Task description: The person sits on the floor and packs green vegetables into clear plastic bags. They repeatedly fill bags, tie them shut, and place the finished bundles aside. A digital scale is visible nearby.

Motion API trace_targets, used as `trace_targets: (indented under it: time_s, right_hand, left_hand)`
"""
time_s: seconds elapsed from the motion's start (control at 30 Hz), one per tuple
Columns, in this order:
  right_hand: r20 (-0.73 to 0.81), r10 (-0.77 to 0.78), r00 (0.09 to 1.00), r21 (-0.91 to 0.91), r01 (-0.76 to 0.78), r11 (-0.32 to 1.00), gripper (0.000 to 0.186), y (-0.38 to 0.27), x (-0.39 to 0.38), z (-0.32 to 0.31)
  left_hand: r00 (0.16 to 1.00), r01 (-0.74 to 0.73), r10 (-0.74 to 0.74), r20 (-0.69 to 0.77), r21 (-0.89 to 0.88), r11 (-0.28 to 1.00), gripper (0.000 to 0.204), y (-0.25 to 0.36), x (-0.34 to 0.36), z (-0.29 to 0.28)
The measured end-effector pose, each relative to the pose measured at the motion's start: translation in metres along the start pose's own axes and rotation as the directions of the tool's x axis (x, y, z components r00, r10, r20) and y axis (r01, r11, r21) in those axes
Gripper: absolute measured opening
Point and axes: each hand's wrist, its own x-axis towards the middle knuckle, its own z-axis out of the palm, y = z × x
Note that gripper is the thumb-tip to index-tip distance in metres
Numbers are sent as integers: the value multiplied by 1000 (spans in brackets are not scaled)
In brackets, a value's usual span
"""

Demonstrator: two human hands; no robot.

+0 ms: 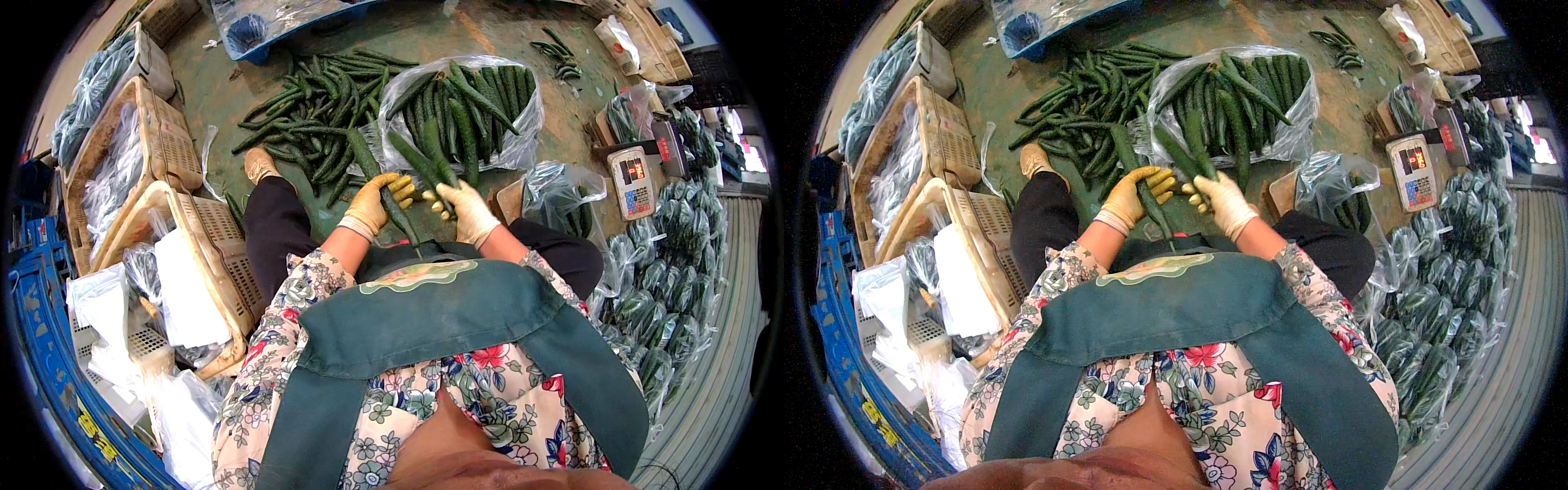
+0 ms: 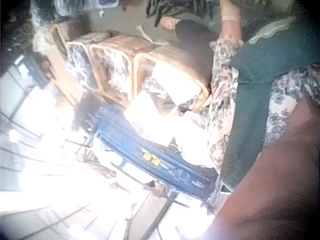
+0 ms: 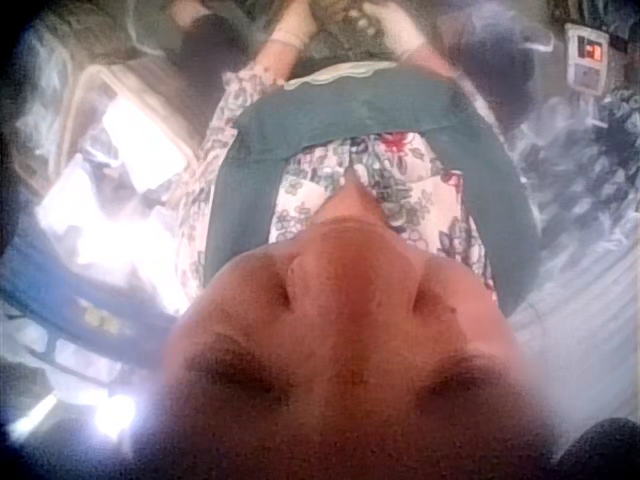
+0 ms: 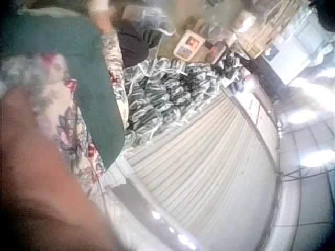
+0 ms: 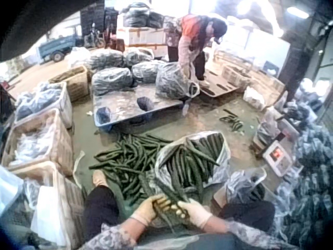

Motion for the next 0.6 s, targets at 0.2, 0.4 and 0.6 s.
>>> trace_targets:
  time_s: [0.2,0.4,0.6]
  right_hand:
    - [-42,-657,752,-806,364,467,33,-58,64,-55]
    - [135,-182,974,-502,226,835,36,-19,52,-15]
    - [416,179,891,-439,24,898,57,29,-16,12]
  left_hand:
    - [995,-78,78,64,0,997,27,4,0,12]
    - [958,-132,142,250,-54,990,34,5,1,23]
    - [951,-150,146,272,-4,989,40,4,-12,22]
